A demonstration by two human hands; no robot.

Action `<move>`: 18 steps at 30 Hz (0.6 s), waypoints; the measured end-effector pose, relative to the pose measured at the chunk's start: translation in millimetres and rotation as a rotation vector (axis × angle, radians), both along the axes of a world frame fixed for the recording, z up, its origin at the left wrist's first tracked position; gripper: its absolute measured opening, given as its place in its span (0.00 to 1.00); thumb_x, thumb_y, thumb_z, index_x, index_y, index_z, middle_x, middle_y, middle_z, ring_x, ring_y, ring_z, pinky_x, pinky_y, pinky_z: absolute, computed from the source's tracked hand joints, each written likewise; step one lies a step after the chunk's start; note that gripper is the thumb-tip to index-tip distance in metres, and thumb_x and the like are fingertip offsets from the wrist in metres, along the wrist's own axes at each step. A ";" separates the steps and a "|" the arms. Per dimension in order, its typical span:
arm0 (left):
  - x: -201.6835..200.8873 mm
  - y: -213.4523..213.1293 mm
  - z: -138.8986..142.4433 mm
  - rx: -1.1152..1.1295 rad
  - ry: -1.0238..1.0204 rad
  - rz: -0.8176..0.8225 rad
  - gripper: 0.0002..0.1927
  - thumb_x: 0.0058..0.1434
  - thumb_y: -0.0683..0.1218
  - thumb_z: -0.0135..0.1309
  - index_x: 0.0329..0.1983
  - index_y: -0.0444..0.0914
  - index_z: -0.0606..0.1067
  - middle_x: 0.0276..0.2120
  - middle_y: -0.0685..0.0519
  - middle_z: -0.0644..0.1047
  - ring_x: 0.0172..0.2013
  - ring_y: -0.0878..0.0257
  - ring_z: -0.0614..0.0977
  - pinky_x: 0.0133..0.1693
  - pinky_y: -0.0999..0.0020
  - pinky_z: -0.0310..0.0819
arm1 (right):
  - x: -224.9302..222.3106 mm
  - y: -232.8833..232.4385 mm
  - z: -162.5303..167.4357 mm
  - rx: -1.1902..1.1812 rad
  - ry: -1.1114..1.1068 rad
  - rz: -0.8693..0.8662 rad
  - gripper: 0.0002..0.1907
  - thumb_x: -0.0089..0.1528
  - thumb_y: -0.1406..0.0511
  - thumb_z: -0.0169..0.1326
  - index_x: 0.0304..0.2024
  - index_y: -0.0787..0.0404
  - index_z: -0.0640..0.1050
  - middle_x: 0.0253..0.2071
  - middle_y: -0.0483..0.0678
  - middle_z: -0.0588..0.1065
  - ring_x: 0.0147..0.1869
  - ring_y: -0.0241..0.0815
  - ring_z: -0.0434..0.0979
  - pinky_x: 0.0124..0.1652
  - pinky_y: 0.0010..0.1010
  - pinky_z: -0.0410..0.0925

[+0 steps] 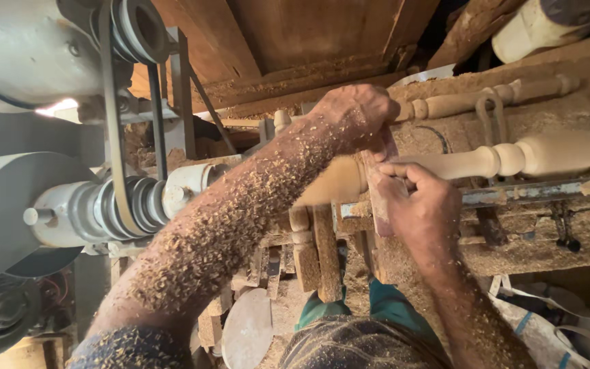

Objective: The person shapes a rotating wooden spindle on a lathe using a chisel, then sands the surface with sandpaper. The spindle is mounted between centers and turned while the person removes material and smooths the contours.

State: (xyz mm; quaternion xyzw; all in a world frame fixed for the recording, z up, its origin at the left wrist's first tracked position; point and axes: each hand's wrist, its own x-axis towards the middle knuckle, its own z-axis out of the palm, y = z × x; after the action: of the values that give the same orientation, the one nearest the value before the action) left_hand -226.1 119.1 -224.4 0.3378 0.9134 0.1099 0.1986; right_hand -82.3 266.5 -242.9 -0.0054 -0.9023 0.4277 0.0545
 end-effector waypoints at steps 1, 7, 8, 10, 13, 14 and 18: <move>0.2 1.0 1.9 -0.013 -0.019 0.006 0.19 0.49 0.56 0.70 0.38 0.43 0.80 0.36 0.52 0.80 0.40 0.57 0.82 0.42 0.57 0.79 | 0.7 1.3 1.2 -0.009 0.003 0.010 0.08 0.61 0.66 0.63 0.42 0.59 0.85 0.35 0.47 0.84 0.28 0.34 0.80 0.24 0.26 0.70; 3.8 1.0 4.5 0.026 -0.031 0.021 0.21 0.46 0.56 0.72 0.39 0.43 0.81 0.38 0.51 0.81 0.42 0.55 0.83 0.43 0.55 0.78 | 3.2 -4.7 7.3 -0.042 -0.239 -0.115 0.11 0.58 0.61 0.67 0.40 0.59 0.86 0.27 0.49 0.82 0.26 0.36 0.80 0.25 0.30 0.71; 3.5 0.2 3.6 0.020 -0.025 0.027 0.20 0.46 0.56 0.72 0.38 0.42 0.81 0.38 0.51 0.81 0.43 0.55 0.83 0.44 0.55 0.78 | 2.3 -6.8 8.5 -0.024 -0.199 -0.102 0.11 0.58 0.61 0.66 0.40 0.58 0.86 0.27 0.49 0.82 0.26 0.36 0.80 0.26 0.30 0.71; 2.9 -2.1 1.5 0.009 -0.014 0.035 0.19 0.46 0.54 0.72 0.38 0.42 0.81 0.38 0.50 0.81 0.43 0.53 0.83 0.45 0.56 0.78 | -0.1 -10.6 11.6 0.012 -0.121 -0.078 0.10 0.58 0.62 0.66 0.40 0.58 0.86 0.28 0.49 0.82 0.26 0.38 0.81 0.28 0.31 0.71; -1.1 -8.6 0.2 0.026 0.045 -0.011 0.20 0.45 0.55 0.73 0.36 0.40 0.81 0.36 0.48 0.81 0.44 0.51 0.83 0.45 0.54 0.78 | -7.0 -14.0 16.7 0.047 -0.105 -0.064 0.10 0.57 0.62 0.66 0.39 0.58 0.86 0.28 0.51 0.82 0.26 0.41 0.81 0.29 0.32 0.71; -1.8 -9.9 0.3 0.047 0.055 0.002 0.21 0.46 0.55 0.73 0.36 0.40 0.81 0.36 0.47 0.81 0.43 0.51 0.83 0.45 0.54 0.78 | -9.1 -14.0 18.2 0.063 -0.073 -0.054 0.09 0.57 0.62 0.66 0.39 0.58 0.86 0.29 0.51 0.82 0.28 0.41 0.81 0.30 0.33 0.71; 1.2 -10.2 4.2 0.178 0.112 0.029 0.20 0.46 0.54 0.72 0.35 0.38 0.80 0.35 0.47 0.81 0.41 0.50 0.84 0.42 0.54 0.79 | -11.3 -6.7 22.4 0.106 -0.226 -0.077 0.10 0.59 0.61 0.64 0.42 0.56 0.86 0.29 0.54 0.82 0.28 0.43 0.83 0.31 0.35 0.72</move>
State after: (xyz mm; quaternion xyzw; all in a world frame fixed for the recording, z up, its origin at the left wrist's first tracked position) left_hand -224.9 108.9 -220.1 0.3467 0.9144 0.1744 0.1149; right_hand -93.6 259.8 -220.4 -0.0855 -0.9231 0.3736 -0.0310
